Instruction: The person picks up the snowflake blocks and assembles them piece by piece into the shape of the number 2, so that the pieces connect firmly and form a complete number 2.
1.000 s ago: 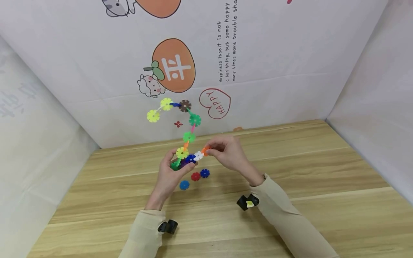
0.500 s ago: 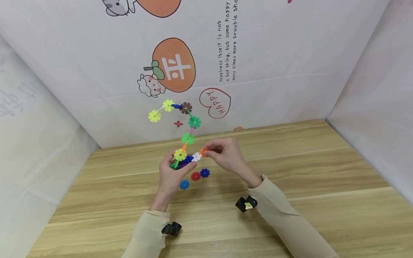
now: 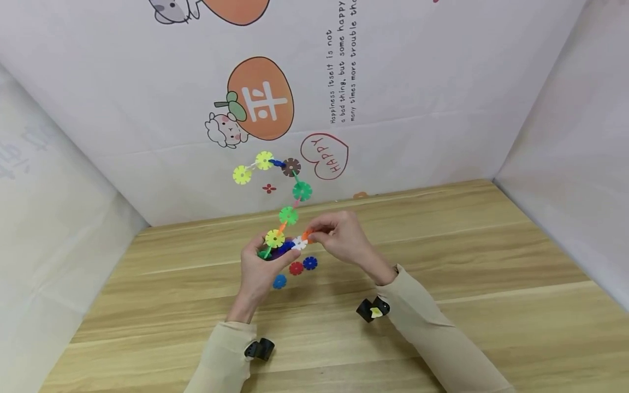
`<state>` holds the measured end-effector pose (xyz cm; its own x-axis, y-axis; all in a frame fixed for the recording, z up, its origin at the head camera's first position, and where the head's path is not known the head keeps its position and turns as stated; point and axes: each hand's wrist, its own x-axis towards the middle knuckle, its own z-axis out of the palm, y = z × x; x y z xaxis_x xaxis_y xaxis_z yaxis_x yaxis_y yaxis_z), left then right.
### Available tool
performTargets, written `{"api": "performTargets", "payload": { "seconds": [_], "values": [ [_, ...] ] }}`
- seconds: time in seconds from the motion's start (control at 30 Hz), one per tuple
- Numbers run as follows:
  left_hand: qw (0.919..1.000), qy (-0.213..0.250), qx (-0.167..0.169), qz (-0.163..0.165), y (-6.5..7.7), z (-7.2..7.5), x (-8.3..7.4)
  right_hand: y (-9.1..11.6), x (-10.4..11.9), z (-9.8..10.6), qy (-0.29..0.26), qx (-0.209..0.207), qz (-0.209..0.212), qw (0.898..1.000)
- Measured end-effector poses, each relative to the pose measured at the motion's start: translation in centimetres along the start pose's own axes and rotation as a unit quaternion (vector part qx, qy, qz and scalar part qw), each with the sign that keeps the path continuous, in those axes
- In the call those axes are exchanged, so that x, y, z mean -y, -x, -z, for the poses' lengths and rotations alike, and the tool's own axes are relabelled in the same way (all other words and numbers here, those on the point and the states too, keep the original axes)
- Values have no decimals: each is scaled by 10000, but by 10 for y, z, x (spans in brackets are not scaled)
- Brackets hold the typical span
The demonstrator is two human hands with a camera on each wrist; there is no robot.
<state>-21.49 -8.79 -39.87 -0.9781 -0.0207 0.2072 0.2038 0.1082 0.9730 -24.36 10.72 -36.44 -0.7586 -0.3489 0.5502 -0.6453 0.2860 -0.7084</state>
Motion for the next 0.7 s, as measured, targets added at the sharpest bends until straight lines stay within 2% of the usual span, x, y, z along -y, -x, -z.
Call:
{"api": "performTargets", "payload": {
  "seconds": [0.17,0.37,0.57,0.7],
  "values": [
    [9999,164,40,15,0,3,-3,-1,1,-1,-91,65,-269,9996],
    [10000,-13,-22,-18,-1,3,-2,-1,2,1,-136,0,-306,9994],
    [9992,65,374,-83,0,3,-3,-1,1,4,-202,-122,-304,9993],
    [9986,55,517,99,0,5,-5,-2,2,5,-121,-227,-348,9991]
  ]
}}
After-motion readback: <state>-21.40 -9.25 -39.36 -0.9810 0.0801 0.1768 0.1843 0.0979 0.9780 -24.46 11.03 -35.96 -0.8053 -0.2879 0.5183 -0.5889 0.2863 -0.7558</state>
